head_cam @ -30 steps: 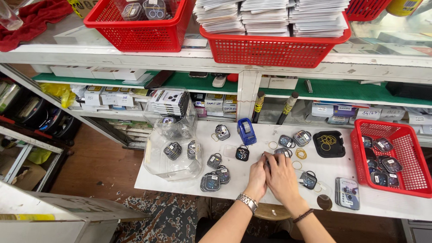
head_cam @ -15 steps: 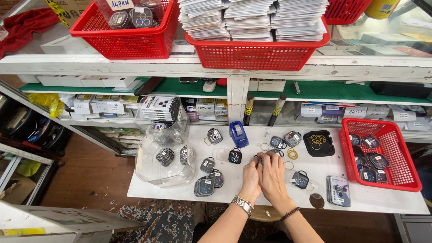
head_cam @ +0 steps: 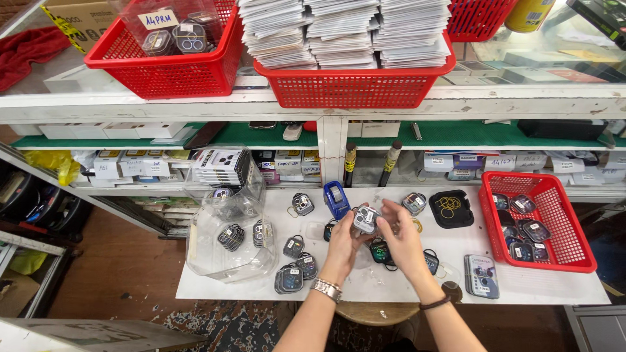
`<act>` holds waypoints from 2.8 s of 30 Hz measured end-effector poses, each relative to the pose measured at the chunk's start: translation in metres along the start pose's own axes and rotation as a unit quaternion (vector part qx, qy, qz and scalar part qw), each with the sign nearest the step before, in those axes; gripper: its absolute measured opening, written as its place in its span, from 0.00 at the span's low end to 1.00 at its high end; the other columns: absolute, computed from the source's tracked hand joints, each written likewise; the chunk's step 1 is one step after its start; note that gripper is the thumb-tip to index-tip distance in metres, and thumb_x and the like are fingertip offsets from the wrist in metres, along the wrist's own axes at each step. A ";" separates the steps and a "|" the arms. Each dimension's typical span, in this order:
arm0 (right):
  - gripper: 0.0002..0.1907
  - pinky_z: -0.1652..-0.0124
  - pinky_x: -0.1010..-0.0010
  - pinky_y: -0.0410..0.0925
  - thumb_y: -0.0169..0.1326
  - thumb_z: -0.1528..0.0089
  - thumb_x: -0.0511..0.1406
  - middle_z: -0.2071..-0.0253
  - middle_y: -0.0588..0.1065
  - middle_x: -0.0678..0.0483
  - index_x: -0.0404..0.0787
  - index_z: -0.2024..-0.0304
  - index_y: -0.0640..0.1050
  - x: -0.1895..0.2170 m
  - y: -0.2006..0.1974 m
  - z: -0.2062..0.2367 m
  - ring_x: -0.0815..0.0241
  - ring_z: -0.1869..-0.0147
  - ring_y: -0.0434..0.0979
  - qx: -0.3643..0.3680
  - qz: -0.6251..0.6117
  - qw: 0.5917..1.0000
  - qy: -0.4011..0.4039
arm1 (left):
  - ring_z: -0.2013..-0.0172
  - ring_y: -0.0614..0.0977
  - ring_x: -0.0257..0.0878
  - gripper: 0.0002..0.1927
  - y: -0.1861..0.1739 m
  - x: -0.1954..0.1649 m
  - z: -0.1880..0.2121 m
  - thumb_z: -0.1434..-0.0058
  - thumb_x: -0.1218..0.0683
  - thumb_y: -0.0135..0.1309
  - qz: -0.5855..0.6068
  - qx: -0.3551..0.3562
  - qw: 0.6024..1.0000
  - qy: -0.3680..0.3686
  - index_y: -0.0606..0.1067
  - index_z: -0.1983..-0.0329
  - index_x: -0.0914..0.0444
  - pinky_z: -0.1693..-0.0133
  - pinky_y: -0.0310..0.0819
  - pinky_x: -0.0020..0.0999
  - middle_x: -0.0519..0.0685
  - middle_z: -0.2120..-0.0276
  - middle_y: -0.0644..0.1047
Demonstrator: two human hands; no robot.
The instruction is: The person sits at a workbench covered with small round electronic devices and handles them one at a time, picking up each device, turning it over in both hands, and setting it back down or aside. The person continues this handling across the workbench, moving some devices toward a red basket.
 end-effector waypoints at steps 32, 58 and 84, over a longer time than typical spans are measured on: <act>0.19 0.61 0.76 0.72 0.53 0.35 0.30 0.56 0.78 0.53 0.39 0.41 0.75 0.039 -0.006 -0.002 0.67 0.57 0.76 0.038 -0.052 0.997 0.039 | 0.59 0.82 0.38 0.26 0.008 -0.019 0.009 0.24 0.45 0.41 -0.077 0.153 0.985 0.034 0.68 0.32 0.66 0.61 0.78 0.31 0.51 0.53 0.78; 0.16 0.64 0.77 0.70 0.47 0.36 0.25 0.58 0.82 0.54 0.34 0.46 0.76 -0.017 0.001 -0.011 0.69 0.63 0.75 0.052 -0.182 0.976 0.107 | 0.65 0.85 0.37 0.07 0.005 -0.006 0.004 0.34 0.64 0.51 -0.184 0.018 0.975 0.123 0.66 0.56 0.68 0.61 0.87 0.33 0.56 0.64 0.83; 0.22 0.71 0.77 0.71 0.46 0.37 0.25 0.61 0.81 0.54 0.33 0.41 0.78 -0.005 0.013 -0.010 0.70 0.67 0.77 0.057 -0.220 0.969 0.100 | 0.62 0.86 0.38 0.07 0.005 -0.009 0.011 0.34 0.64 0.50 -0.179 -0.006 0.969 0.169 0.65 0.57 0.68 0.59 0.85 0.32 0.59 0.61 0.83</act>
Point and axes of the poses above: each hand's wrist, its own z-axis away from the middle knuckle, its own y-axis out of the palm, x = y × z, the point moved 2 cm from there along -z, towards the middle knuckle
